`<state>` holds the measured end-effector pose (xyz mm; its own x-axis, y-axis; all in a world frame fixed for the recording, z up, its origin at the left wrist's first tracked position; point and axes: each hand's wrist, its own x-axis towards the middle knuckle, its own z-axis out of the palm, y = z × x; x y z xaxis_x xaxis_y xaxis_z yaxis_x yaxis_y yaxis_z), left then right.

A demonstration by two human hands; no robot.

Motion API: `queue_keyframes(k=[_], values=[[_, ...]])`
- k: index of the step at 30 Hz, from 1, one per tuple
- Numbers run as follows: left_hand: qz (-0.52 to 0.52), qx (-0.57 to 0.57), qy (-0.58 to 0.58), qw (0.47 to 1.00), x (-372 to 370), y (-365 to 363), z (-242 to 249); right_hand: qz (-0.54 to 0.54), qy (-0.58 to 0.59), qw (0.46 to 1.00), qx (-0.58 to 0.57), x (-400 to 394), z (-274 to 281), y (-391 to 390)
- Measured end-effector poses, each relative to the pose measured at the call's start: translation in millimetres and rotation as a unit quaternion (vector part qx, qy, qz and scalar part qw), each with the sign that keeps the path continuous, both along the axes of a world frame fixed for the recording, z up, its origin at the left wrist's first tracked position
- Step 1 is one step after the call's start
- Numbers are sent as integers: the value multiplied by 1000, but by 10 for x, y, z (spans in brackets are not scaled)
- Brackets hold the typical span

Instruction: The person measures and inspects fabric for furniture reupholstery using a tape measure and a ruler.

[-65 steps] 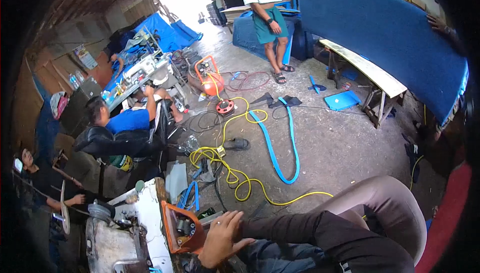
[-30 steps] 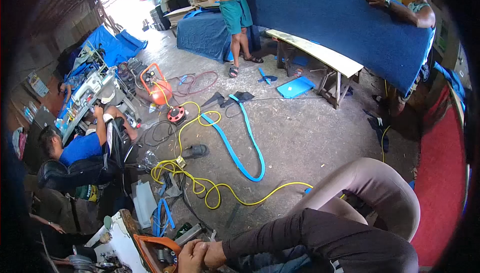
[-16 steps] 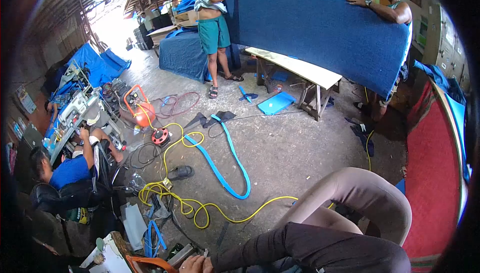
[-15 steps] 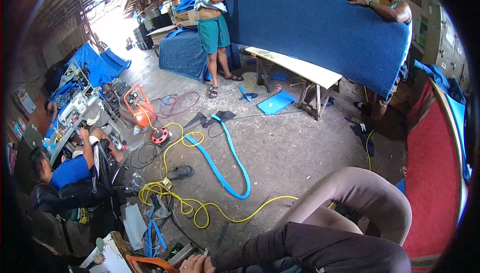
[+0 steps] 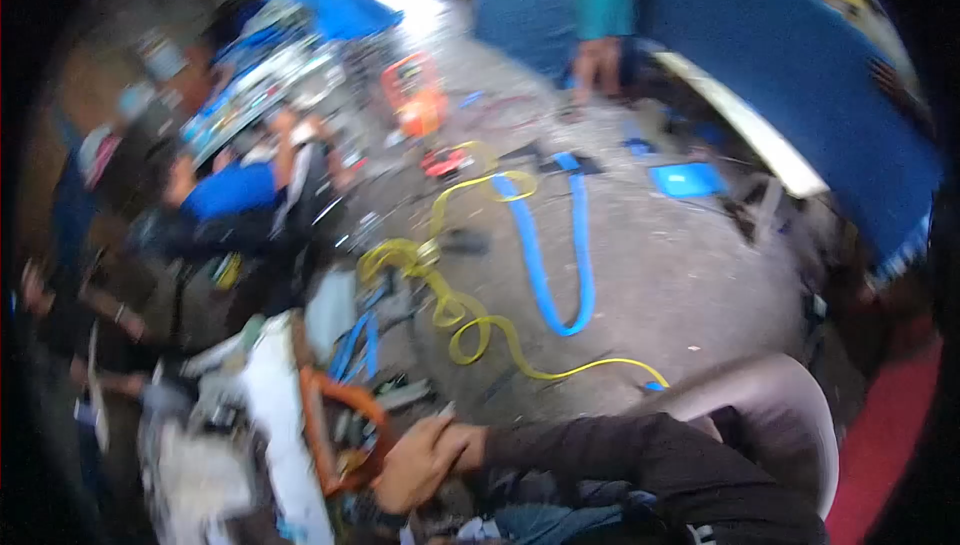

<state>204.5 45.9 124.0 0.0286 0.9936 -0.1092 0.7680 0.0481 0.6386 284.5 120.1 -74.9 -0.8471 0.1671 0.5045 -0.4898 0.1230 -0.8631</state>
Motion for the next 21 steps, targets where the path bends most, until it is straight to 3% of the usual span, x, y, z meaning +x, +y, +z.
queue_keyframes(k=[2, 4, 8, 11, 14, 17, 21], values=[[36, -44, -9, 998, 22, -11, 131, -59, -57, 981, 175, 112, 485, 62], [48, -38, 22, 998, -2, -48, 91, -75, -30, 970, 230, 89, 777, 101], [56, -65, 18, 996, -71, -80, 69, -25, -40, 958, 282, 78, 775, 141], [83, -146, 11, 986, -63, -58, 182, 0, -74, 954, 290, 62, 763, 137], [42, -94, 27, 994, -70, -90, 169, -16, -60, 950, 305, 67, 767, 133], [84, -100, 18, 991, -77, -84, 73, -38, -81, 943, 322, 95, 813, 147], [-5, 45, 51, 998, -62, -77, -18, -91, -19, 958, 271, 190, 934, 147]])
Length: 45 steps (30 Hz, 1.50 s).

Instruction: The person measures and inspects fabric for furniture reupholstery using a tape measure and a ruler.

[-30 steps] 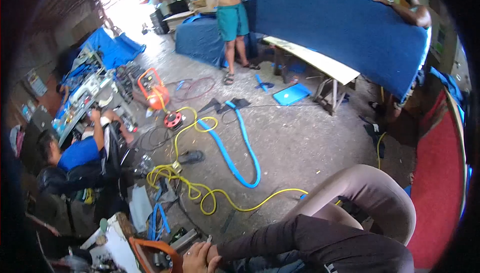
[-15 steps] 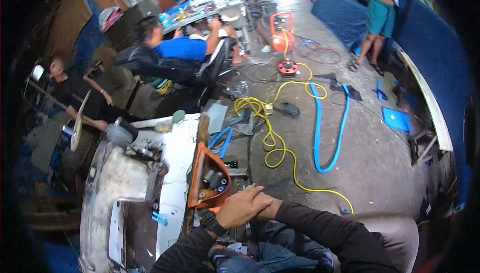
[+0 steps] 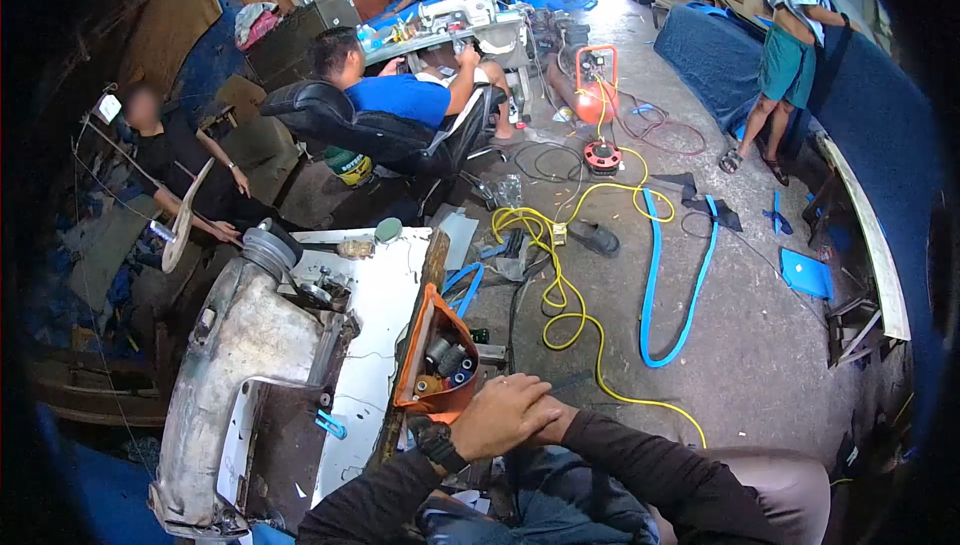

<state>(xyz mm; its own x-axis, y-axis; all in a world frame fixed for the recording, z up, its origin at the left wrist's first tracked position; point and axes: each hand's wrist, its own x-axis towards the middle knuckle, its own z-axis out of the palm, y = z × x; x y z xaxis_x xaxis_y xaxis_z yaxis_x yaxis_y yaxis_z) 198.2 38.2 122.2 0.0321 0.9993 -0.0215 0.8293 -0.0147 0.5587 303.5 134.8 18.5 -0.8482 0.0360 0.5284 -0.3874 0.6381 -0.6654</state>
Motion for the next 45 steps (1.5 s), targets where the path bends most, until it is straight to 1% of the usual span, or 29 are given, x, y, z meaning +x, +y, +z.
queue_keyframes(k=[2, 5, 8, 11, 14, 15, 18, 21, 23, 24, 26, 27, 30, 33, 35, 36, 37, 38, 39, 40, 42, 43, 45], values=[[-42, 32, 15, 999, 21, -4, -11, 6, -14, 1000, 6, 15, -4, 4], [-64, 52, 15, 996, -2, 7, -33, 22, -48, 998, 27, 28, -10, 30], [-59, 12, 22, 998, -7, 1, -30, 30, -64, 997, 42, 23, -20, 33], [-52, -2, 38, 998, -2, -21, -22, 34, -71, 996, 49, 32, 2, 55], [27, -107, 7, 994, 23, -25, 126, 40, -80, 995, 51, 37, 26, 62], [37, -118, 2, 992, 3, -36, 107, 43, -80, 994, 53, 24, 39, 74], [68, -149, -13, 986, -51, -54, 47, 58, -87, 994, -17, -56, -52, 26], [88, -170, -16, 981, -60, -45, 56, 59, -161, 985, 29, -79, -131, 22], [84, -173, -11, 981, -69, -45, 42, 48, -148, 988, 25, -76, -25, 10], [78, -151, -20, 985, -84, -54, 11, 42, -141, 989, 24, -75, 12, 6], [65, -107, -37, 991, -109, -59, -33, 40, -111, 987, 111, -116, -38, 2], [68, -113, -43, 990, -111, -55, -19, 38, -96, 983, 154, -122, -53, 1], [72, -120, -50, 989, -91, -32, 99, 25, -93, 981, 171, -85, -11, -4], [73, -94, -43, 992, -72, -29, 97, 1, -80, 983, 168, -102, -209, -25], [81, -72, -40, 993, -41, -38, 75, 23, -115, 971, 207, -117, -218, -1], [69, -46, -28, 996, 0, -50, 79, 35, -132, 964, 226, -125, -221, 21], [56, -17, -15, 998, 51, -39, 102, 12, -85, 970, 229, -56, -102, 36], [43, 10, -3, 999, 90, -41, 103, -2, -67, 975, 211, -20, -24, 38], [-45, 65, 76, 994, 105, -60, 54, -2, -60, 985, 163, 4, 5, 47], [-42, 73, 93, 992, 123, -57, 36, 6, -60, 993, 100, 5, 4, 50], [-30, 86, 122, 988, 168, -80, 3, 36, -90, 991, -87, 113, -33, 38], [-37, 86, 103, 990, 168, -82, 56, 43, -96, 983, -150, 154, -17, 47], [-51, 42, 42, 997, 170, -69, 256, 50, -103, 974, -195, 172, 26, 94]])
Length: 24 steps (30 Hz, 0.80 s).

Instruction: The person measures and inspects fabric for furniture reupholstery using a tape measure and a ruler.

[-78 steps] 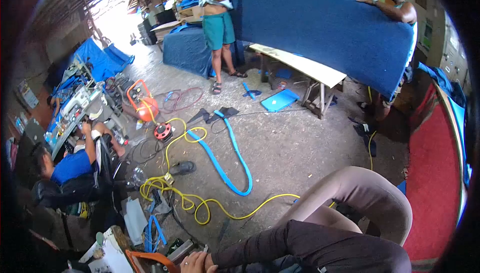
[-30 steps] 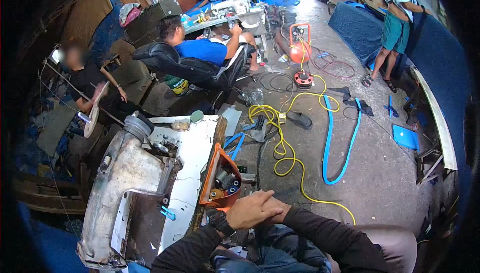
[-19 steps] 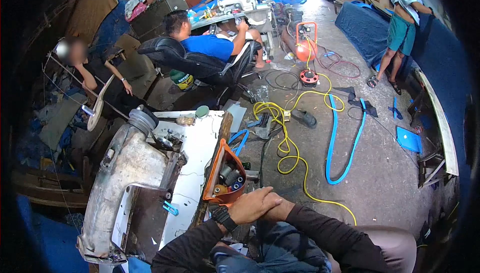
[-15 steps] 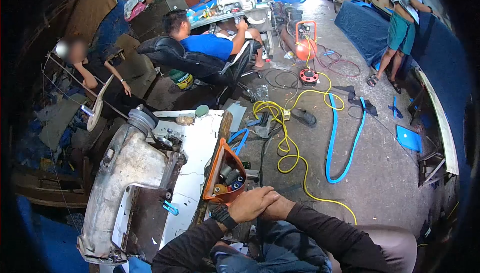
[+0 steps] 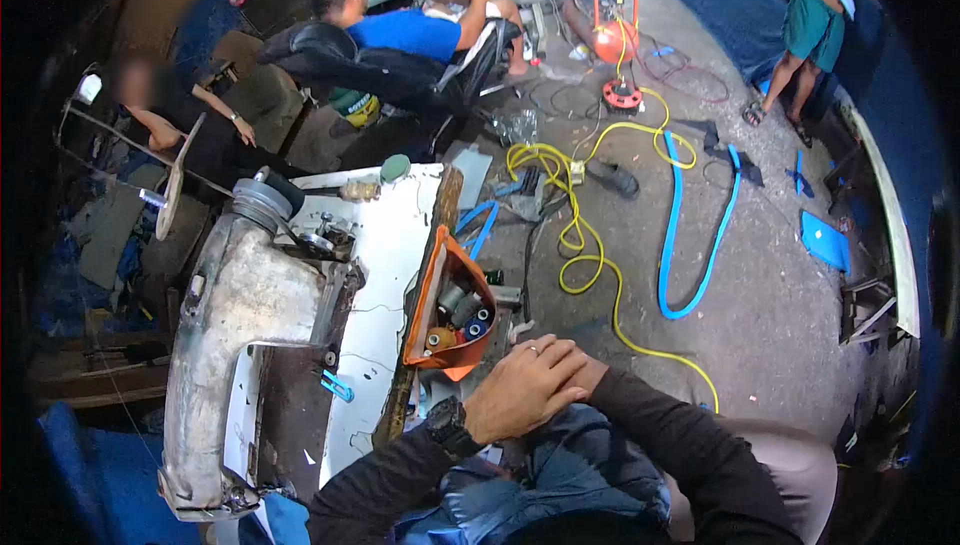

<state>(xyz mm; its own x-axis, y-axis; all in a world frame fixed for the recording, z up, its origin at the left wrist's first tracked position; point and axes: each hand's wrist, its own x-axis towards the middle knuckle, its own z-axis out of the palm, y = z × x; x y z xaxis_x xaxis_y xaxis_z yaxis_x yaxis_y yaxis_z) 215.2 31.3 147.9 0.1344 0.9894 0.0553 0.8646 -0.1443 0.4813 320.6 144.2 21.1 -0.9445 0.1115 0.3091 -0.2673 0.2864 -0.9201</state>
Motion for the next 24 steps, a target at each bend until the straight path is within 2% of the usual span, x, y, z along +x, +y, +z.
queue_keyframes(k=[3, 4, 7, 8, 12, 14, 17, 20, 23, 24], values=[[10, -23, -58, 998, -79, -31, -9, 8, 6, 999, 31, -70, -74, 86], [13, -25, -61, 998, -120, -28, -24, 5, -48, 997, 55, -126, -153, 63], [1, -32, -73, 997, -221, -5, -122, -9, -1, 986, 166, -156, -10, 127], [5, -45, -90, 995, -246, 8, -112, 6, -63, 987, 149, -138, 140, 232], [33, -112, -88, 989, -289, -80, -203, -76, -285, 927, 231, -178, 225, 425], [39, -142, -110, 983, -312, -81, -244, -98, -303, 920, 228, -179, 165, 503], [58, -152, -151, 975, -317, -75, -187, -137, -340, 912, 181, -115, -131, 565], [45, -102, -164, 980, -443, -14, -165, -178, -460, 864, 101, 82, -561, 632], [67, -58, -250, 964, -606, 131, -75, -241, -495, 828, 112, 487, -967, 501], [90, -26, -238, 967, -633, 149, -8, -236, -526, 809, 114, 773, -1259, 395]])
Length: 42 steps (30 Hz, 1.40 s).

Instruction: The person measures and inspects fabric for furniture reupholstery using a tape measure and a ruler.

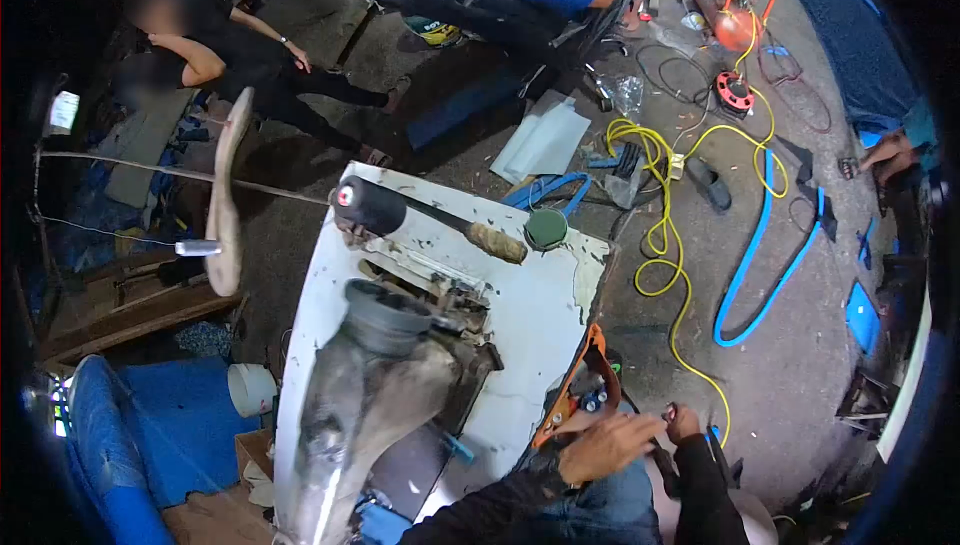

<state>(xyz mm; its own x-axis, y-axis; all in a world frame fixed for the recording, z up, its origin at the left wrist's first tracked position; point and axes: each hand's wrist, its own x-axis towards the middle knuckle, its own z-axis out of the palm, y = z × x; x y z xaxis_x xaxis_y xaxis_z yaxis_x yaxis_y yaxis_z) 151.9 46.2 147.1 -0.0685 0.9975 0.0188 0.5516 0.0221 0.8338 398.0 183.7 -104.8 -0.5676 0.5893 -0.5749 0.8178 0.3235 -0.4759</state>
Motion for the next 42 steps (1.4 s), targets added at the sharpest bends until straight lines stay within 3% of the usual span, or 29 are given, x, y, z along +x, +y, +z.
queue_keyframes(k=[2, 5, 6, 8, 10, 13, 15, 16, 18, 19, 21, 23, 27, 29, 33, 35, 38, 40, 42], values=[[14, 17, -42, 999, 8, -23, 270, 5, -121, 990, -66, 440, -103, -192], [74, 20, -88, 993, -77, -39, 1085, 13, -219, 960, -174, 381, 732, -127], [101, 12, -102, 990, -103, -80, 1244, -4, -181, 974, -133, 488, 694, -126], [175, -10, -145, 974, -176, -196, 1496, 136, -177, 969, -109, 547, 512, 28], [209, -37, -77, 974, -206, -378, 1406, 222, -171, 951, -128, 478, 367, 231], [223, -73, -40, 971, -271, -621, 1480, 286, -142, 947, -34, -7, 721, 485], [247, -90, -70, 962, -225, -741, 1540, 214, -155, 961, -80, -296, 768, 625], [260, -99, -104, 955, -223, -763, 1555, 182, -61, 969, -156, -406, 1072, 732], [270, -161, -179, 932, -283, -719, 1638, 248, 66, 966, -37, -358, 788, 716], [260, -163, -170, 937, -284, -683, 1607, 178, 53, 983, 0, -289, 369, 681], [251, -163, -147, 943, -327, -644, 1537, 29, 59, 997, -44, -363, 1055, 506], [217, -92, -161, 958, -257, -618, 1344, -50, 68, 996, 11, -169, 1507, 276], [152, -68, -182, 969, -235, -485, 1393, -83, -5, 996, 40, 486, 2000, 26], [129, -69, -167, 975, -271, -403, 1331, -101, -50, 990, 83, 1169, 1567, -71], [126, -142, -180, 965, -360, -122, 1653, -46, -144, 980, -129, 2041, 1441, -184], [99, -142, -187, 967, -417, 79, 1561, -189, -137, 960, -156, 2223, 1448, -293], [74, -210, -179, 958, -473, 662, 1598, -108, -168, 973, -120, 2195, 1517, -231], [69, -190, -224, 953, -438, 1155, 1484, -107, -206, 953, -196, 2135, 1516, -195], [59, -209, -254, 942, -459, 1646, 1058, -132, -160, 940, -270, 2154, 1575, -102]])
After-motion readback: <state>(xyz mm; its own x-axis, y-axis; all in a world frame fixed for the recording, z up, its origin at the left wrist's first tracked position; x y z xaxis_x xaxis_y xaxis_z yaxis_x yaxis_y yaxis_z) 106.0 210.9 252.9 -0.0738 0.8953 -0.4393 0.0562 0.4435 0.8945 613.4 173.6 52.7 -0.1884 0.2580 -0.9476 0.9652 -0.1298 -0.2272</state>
